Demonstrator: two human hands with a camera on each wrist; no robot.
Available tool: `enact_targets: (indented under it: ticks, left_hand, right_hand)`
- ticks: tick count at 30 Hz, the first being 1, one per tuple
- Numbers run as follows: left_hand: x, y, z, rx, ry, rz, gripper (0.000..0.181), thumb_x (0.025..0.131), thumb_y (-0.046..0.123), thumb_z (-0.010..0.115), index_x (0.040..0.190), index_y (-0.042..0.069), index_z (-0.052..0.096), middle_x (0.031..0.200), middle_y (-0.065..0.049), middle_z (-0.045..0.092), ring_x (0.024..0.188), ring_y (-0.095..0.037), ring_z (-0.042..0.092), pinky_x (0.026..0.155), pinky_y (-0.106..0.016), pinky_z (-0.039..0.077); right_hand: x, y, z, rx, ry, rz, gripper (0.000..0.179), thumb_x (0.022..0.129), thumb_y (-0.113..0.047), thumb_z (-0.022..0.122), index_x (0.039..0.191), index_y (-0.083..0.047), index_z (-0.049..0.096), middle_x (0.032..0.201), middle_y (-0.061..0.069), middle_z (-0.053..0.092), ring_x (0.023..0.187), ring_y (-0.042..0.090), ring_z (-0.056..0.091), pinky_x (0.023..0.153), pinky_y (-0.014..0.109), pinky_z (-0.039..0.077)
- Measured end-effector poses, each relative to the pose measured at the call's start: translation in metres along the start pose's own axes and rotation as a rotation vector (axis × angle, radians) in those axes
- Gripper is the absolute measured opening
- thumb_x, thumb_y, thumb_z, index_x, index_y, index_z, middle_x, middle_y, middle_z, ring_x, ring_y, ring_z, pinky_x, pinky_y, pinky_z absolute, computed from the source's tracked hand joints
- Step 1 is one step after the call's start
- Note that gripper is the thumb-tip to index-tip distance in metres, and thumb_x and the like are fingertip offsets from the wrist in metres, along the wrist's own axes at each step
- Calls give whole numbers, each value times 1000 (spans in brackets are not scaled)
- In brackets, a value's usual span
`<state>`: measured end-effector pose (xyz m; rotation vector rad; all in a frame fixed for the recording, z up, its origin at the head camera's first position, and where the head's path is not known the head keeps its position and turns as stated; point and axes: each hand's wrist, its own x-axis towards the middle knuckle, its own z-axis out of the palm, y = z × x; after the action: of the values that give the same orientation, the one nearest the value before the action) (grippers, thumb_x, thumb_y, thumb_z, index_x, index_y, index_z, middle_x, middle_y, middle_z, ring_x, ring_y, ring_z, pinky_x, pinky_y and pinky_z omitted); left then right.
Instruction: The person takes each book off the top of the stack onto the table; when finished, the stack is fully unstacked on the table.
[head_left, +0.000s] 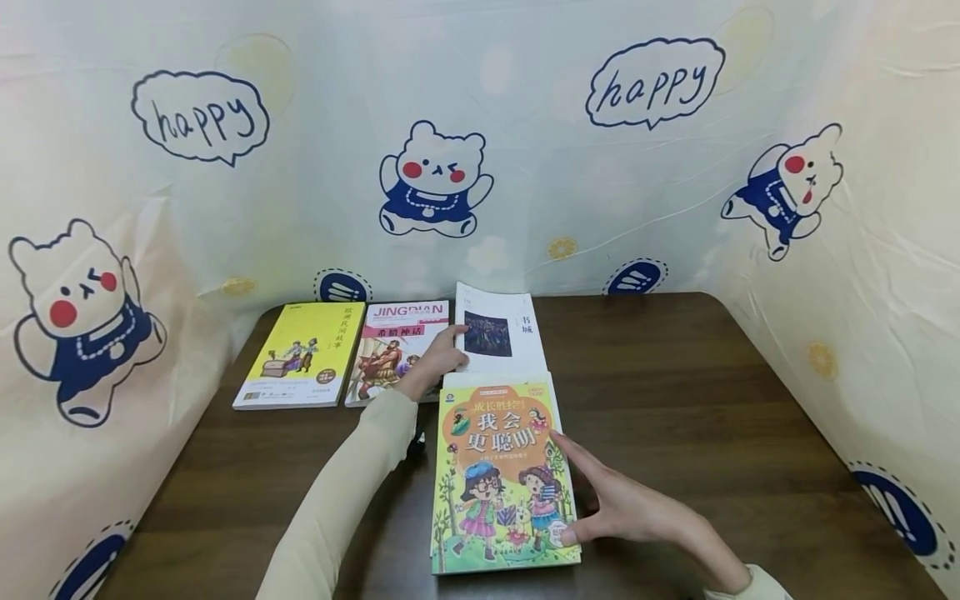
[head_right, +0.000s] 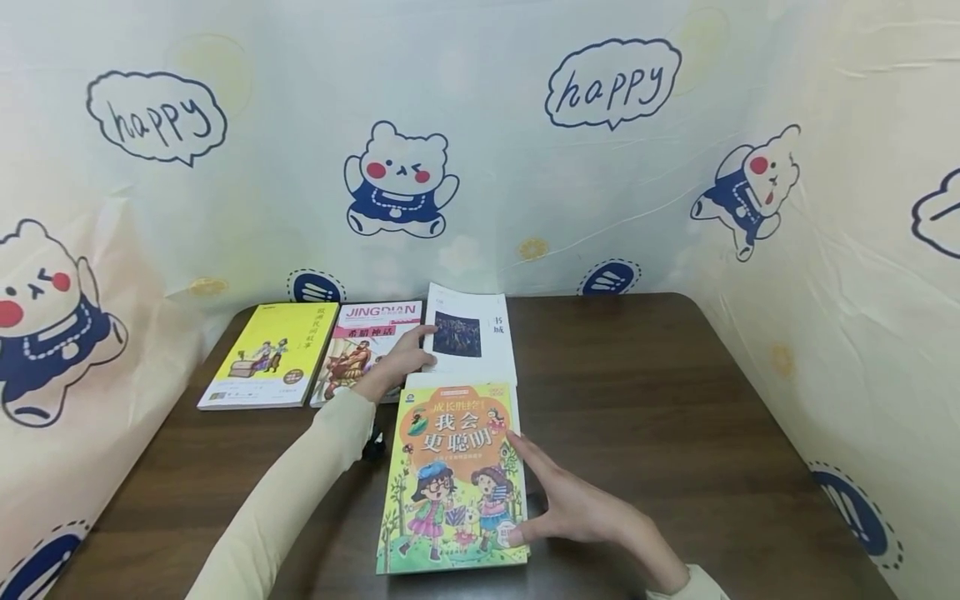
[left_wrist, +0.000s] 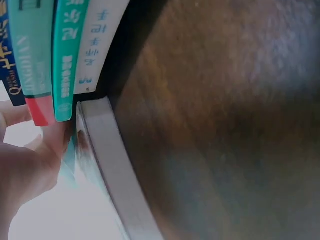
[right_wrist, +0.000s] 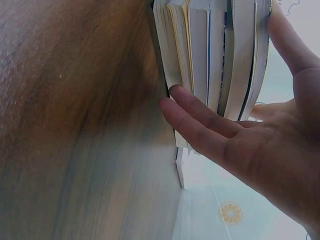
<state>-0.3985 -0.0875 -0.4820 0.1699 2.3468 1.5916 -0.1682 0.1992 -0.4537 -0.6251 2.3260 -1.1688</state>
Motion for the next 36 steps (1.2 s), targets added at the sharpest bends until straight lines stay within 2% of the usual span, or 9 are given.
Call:
enact_targets:
  ticks: [2, 6, 8, 10, 13, 19, 23, 32, 36]
  left_hand:
    - [2, 1, 0, 52, 3, -9, 71, 83, -13, 51, 148, 5, 30, 150, -16, 32, 57, -20, 25, 51, -32, 31]
    - [3, 6, 3, 250, 38, -12, 65, 82, -8, 59, 143, -1, 38, 143, -19, 44, 76, -27, 44, 64, -34, 41]
    - [2, 11, 4, 356, 58, -2, 62, 82, -5, 64, 140, -4, 42, 138, -21, 48, 98, -29, 53, 77, -36, 48]
    - [0, 15, 5, 442, 76, 10, 59, 82, -2, 67, 137, -6, 45, 135, -23, 51, 114, -32, 53, 87, -40, 49]
    - [-5, 21, 6, 528, 98, -4, 56, 84, 2, 69, 134, -7, 48, 131, -25, 52, 116, -36, 52, 90, -44, 49]
    - [-11, 27, 7, 636, 141, -12, 47, 85, 2, 65, 130, -5, 53, 123, -23, 56, 110, -36, 55, 86, -44, 50]
    - [-12, 28, 6, 675, 172, 20, 39, 86, -2, 61, 124, -4, 58, 116, -21, 60, 107, -35, 56, 88, -44, 49]
    - [-18, 25, 1, 601, 177, 86, 37, 86, -6, 57, 123, -6, 59, 119, -22, 60, 101, -34, 58, 83, -43, 50]
    - [-25, 30, -5, 592, 194, 154, 36, 86, -4, 59, 122, -5, 60, 121, -21, 59, 96, -31, 57, 77, -40, 48]
  right_hand:
    - [0, 0, 0, 6, -1, 0, 107, 78, -40, 79, 155, -30, 5, 159, 15, 8, 138, 37, 22, 104, 63, 28]
    - [0, 1, 0, 9, -6, 0, 107, 79, -40, 79, 155, -30, 4, 159, 15, 6, 139, 37, 20, 104, 64, 27]
    - [0, 1, 1, 5, -7, -1, 108, 79, -40, 79, 155, -31, 3, 159, 15, 7, 139, 37, 20, 104, 64, 27]
    - [0, 0, 1, 2, -5, -2, 108, 79, -40, 79, 155, -30, 3, 159, 15, 7, 139, 36, 21, 104, 64, 27]
    - [0, 0, 2, 0, -2, 0, 108, 79, -40, 78, 155, -29, 3, 159, 15, 7, 138, 35, 22, 104, 63, 28]
    - [-1, -2, 2, 0, -1, 10, 107, 79, -40, 78, 155, -29, 4, 159, 15, 8, 137, 34, 24, 104, 62, 28]
    - [-1, -2, 3, 3, 0, 10, 107, 79, -40, 78, 155, -29, 4, 159, 15, 9, 138, 35, 24, 104, 62, 28]
    - [-1, -2, 4, 9, -2, 7, 107, 79, -39, 79, 155, -31, 4, 159, 15, 10, 135, 34, 26, 103, 62, 30]
    - [0, -2, 3, -7, 4, 1, 108, 79, -40, 79, 155, -30, 3, 159, 15, 10, 135, 33, 27, 103, 61, 31]
